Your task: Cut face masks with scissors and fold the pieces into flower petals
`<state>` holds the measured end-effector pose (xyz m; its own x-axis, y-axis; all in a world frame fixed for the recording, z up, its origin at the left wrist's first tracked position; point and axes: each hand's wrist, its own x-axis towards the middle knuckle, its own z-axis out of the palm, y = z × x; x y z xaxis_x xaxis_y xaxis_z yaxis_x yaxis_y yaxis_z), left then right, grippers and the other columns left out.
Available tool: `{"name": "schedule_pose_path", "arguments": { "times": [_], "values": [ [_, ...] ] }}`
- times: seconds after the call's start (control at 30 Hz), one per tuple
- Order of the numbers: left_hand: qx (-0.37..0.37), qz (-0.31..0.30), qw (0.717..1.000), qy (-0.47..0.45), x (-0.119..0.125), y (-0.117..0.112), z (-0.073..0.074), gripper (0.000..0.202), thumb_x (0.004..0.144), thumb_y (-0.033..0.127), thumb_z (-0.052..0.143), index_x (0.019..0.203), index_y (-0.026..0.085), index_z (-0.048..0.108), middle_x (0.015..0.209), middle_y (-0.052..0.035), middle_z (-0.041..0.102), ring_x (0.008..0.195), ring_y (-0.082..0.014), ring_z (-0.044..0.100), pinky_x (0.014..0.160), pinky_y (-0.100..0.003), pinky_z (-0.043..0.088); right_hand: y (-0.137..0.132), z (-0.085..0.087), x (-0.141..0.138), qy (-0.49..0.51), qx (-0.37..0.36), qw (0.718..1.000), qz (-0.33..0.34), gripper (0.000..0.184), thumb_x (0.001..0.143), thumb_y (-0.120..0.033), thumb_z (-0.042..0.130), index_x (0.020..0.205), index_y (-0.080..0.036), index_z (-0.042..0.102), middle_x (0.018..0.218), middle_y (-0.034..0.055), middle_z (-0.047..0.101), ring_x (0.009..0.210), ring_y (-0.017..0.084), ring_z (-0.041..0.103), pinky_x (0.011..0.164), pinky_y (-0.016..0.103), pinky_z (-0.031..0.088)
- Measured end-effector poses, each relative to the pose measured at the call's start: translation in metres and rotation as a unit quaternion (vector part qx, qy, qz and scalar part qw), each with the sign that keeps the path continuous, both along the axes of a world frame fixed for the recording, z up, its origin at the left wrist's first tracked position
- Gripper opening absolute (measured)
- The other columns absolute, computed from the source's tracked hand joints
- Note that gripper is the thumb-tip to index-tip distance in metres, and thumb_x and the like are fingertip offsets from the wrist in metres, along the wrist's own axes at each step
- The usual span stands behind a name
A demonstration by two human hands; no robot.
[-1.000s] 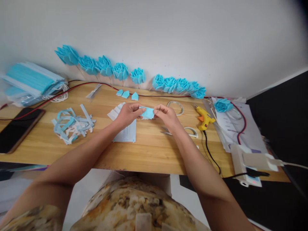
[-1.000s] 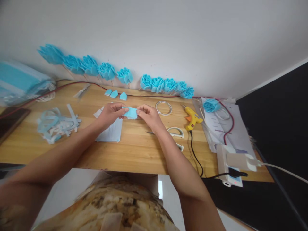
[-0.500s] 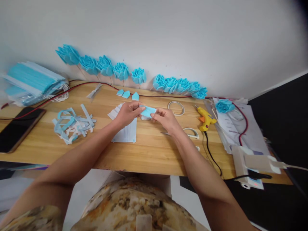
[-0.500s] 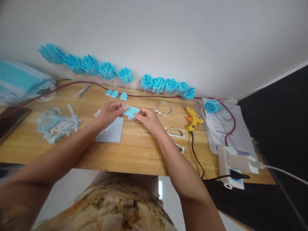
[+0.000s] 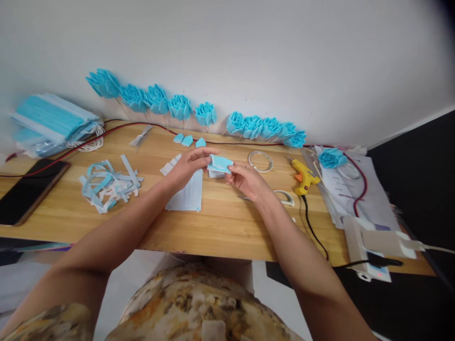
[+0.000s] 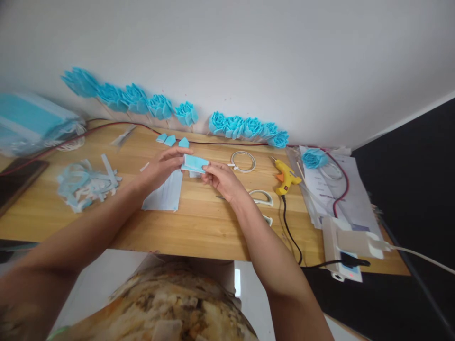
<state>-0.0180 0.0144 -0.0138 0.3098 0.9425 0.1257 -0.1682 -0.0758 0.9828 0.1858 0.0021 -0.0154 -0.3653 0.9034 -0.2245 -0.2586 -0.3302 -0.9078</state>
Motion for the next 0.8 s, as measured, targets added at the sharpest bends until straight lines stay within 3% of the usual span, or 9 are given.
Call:
{"name": "schedule_pose_path", "arguments": {
  "times": [0.17,0.33,0.53,0.8],
  "values": [
    [-0.015,0.051,0.998,0.027,0.004,-0.001,-0.002,0.023,0.072,0.038,0.08,0.081,0.018,0.074,0.074,-0.0004,0.067,0.065,-0.0113,0.055,0.062,-0.025,0.045,0.0,0.0,-0.002,-0.03,0.024,0.999,-0.005,0.034,0.066,-0.046,0.082,0.069,-0.017,0.065,0.062,-0.0004,0.061,0.057,0.01,0.055,0.059,0.025,0.047],
    [-0.061,0.057,0.996,-0.019,0.005,-0.001,-0.005,0.026,0.071,0.04,0.081,0.078,0.017,0.073,0.07,-0.0003,0.066,0.061,-0.011,0.058,0.057,-0.024,0.047,0.002,0.0,-0.002,-0.04,0.041,0.997,-0.049,0.047,0.073,-0.064,0.074,0.087,-0.02,0.07,0.084,0.0049,0.071,0.077,0.016,0.065,0.072,0.029,0.055],
    [-0.063,0.044,0.997,-0.024,0.007,-0.001,-0.009,0.025,0.073,0.04,0.081,0.075,0.016,0.073,0.067,-0.001,0.066,0.059,-0.0104,0.058,0.056,-0.023,0.046,-0.002,-0.003,-0.007,-0.079,0.131,0.988,-0.02,0.045,0.073,-0.054,0.078,0.104,-0.022,0.07,0.1,0.0035,0.073,0.094,0.019,0.067,0.084,0.031,0.054],
    [-0.07,0.053,0.996,0.007,0.01,-0.006,-0.002,0.03,0.068,0.044,0.083,0.072,0.016,0.073,0.062,0.0007,0.062,0.057,-0.0097,0.053,0.055,-0.023,0.043,0.001,-0.015,-0.01,-0.175,0.185,0.957,-0.135,0.036,0.073,-0.051,0.076,0.069,-0.02,0.058,0.065,-0.003,0.057,0.064,0.013,0.054,0.064,0.028,0.047]
  ]
}}
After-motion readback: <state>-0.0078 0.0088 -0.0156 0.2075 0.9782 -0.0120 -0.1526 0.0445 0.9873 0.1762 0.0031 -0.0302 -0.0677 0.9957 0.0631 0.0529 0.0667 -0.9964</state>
